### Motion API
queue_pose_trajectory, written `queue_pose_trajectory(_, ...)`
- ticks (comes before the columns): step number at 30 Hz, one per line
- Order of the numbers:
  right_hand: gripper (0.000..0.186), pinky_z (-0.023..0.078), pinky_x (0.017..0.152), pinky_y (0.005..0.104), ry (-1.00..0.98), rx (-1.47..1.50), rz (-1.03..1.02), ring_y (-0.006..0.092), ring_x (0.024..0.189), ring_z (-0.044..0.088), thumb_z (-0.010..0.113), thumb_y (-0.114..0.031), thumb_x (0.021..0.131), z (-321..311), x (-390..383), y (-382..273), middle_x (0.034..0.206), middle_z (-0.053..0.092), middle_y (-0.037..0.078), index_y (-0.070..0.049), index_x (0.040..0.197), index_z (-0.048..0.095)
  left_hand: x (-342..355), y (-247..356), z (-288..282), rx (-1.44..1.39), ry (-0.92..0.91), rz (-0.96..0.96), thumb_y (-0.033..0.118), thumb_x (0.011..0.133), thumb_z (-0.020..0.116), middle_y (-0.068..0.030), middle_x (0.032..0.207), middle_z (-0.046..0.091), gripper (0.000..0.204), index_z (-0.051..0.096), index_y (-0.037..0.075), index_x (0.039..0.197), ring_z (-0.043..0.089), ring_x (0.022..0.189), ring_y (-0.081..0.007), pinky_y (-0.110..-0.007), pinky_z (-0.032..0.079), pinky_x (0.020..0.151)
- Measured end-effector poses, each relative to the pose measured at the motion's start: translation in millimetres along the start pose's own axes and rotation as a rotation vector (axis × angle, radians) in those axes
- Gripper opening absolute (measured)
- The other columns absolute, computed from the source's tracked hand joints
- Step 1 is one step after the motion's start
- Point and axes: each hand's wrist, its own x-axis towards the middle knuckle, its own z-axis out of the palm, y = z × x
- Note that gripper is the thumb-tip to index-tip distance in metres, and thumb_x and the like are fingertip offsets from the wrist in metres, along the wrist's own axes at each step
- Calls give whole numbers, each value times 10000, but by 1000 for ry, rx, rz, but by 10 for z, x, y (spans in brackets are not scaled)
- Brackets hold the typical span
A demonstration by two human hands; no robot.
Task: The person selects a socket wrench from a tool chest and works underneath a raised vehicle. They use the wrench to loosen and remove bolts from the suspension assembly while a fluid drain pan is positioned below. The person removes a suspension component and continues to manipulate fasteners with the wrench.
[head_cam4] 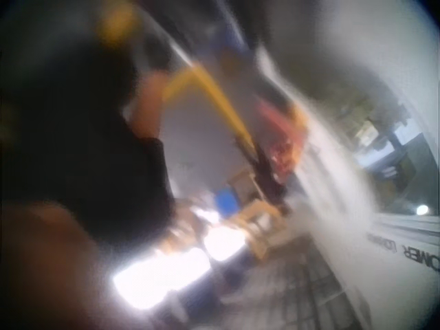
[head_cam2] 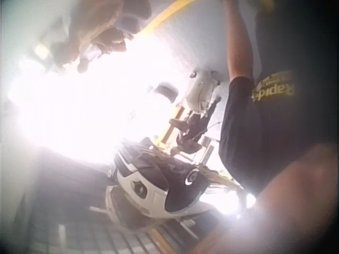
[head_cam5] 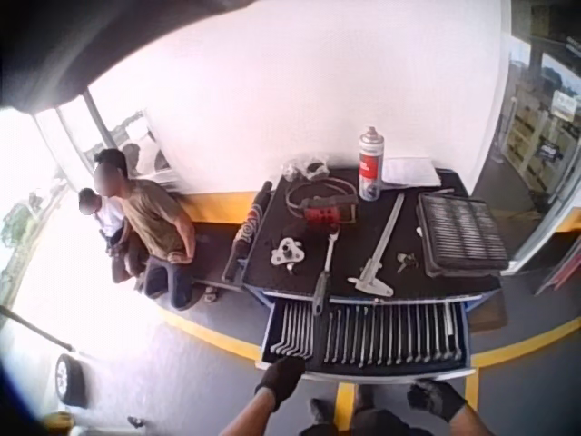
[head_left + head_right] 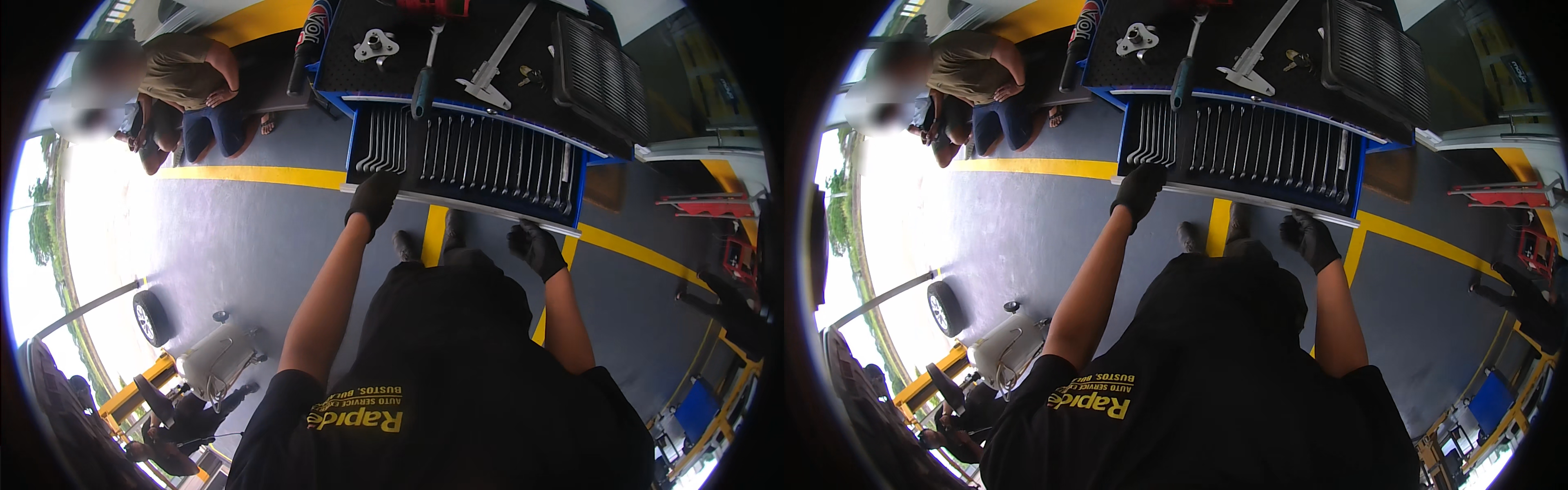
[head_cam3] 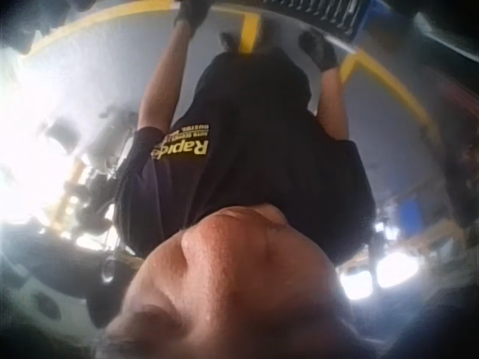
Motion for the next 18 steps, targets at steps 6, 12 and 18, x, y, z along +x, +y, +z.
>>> queue_pose_trajectory(6,437,615,800,413,34,-159,18,263,846,738,706,-439,974,-56,-415,448,957,740,118,-16,1080,680,-42,-83,73,55,-456,-234,103,955,579,-199,1146,736,227,769,72,1075,719,1064,-359,-442,588,880)
queue_pose_trajectory(12,541,613,809,409,103,-285,-14,275,862,736,692,-485,970,22,-755,712,1004,742,162,29,1137,667,-459,-285,119,169,-403,72,129,963,597,-160,1100,749,198,759,79,1064,723,1059,-339,-419,595,877)
queue_pose_trajectory(18,493,601,700,356,176,-393,-11,228,731,729,637,-479,1001,47,-933,865,866,740,134,8,1047,701,-823,-225,97,-90,-279,-120,142,969,594,-130,1136,733,205,736,91,1109,705,1102,-307,-411,577,916)
